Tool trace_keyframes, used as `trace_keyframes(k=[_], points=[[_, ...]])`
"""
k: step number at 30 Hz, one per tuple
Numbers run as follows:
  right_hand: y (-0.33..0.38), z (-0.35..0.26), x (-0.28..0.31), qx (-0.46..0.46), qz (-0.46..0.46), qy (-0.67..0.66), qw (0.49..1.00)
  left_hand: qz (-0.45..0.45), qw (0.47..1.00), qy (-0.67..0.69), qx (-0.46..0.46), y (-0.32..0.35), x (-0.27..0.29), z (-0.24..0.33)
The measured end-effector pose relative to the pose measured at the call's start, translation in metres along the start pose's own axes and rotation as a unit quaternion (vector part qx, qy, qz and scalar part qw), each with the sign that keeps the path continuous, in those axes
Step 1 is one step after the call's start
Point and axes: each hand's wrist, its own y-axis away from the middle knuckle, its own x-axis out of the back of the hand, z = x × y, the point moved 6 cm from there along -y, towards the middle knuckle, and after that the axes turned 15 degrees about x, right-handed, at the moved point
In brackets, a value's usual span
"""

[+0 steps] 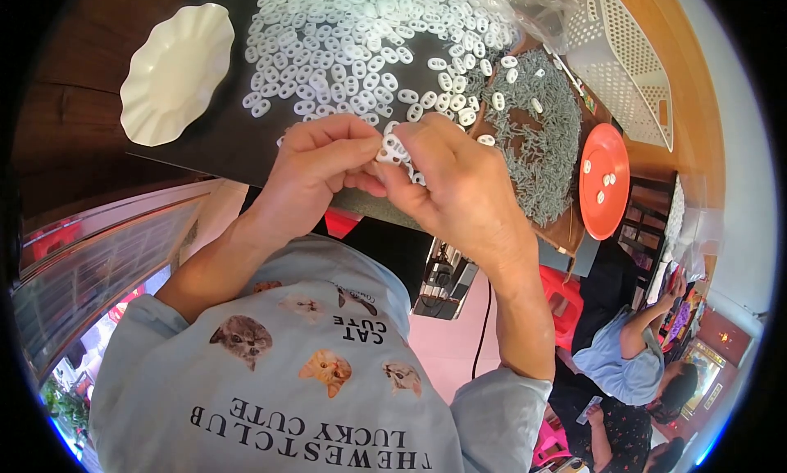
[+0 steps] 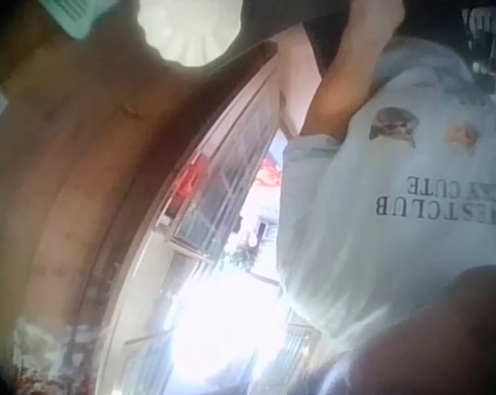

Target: Sorting and inspecting small white plastic fasteners at a desk.

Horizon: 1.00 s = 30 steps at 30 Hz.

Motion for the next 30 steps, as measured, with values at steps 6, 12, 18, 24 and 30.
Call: trace_keyframes(k=[6, 12, 18, 24, 30], points=[[0.0025, -0.0041, -0.0017, 0.016, -0.055, 0.033, 0.998, 0.02, 0.994, -0.111, -0.005, -0.0031, -0.0041, 0.0047], [0.0032, -0.0026, -0.0016, 0.003, -0.02, 0.011, 1.0, 0.026, 0.995, -0.093, -0.006, -0.0047, -0.0036, 0.0028], [0.0037, -0.0009, -0.0028, 0.016, -0.021, -0.002, 1.0, 0.051, 0.994, -0.098, 0.006, -0.0018, -0.0046, 0.0025], [0.005, 0.0009, -0.003, 0.015, -0.024, -0.003, 1.0, 0.06, 0.994, -0.088, 0.03, -0.0003, -0.0047, 0.0013], [0.007, 0.0, -0.0017, 0.044, -0.054, 0.003, 0.998, 0.045, 0.994, -0.097, 0.035, -0.0003, -0.0069, 0.0014]])
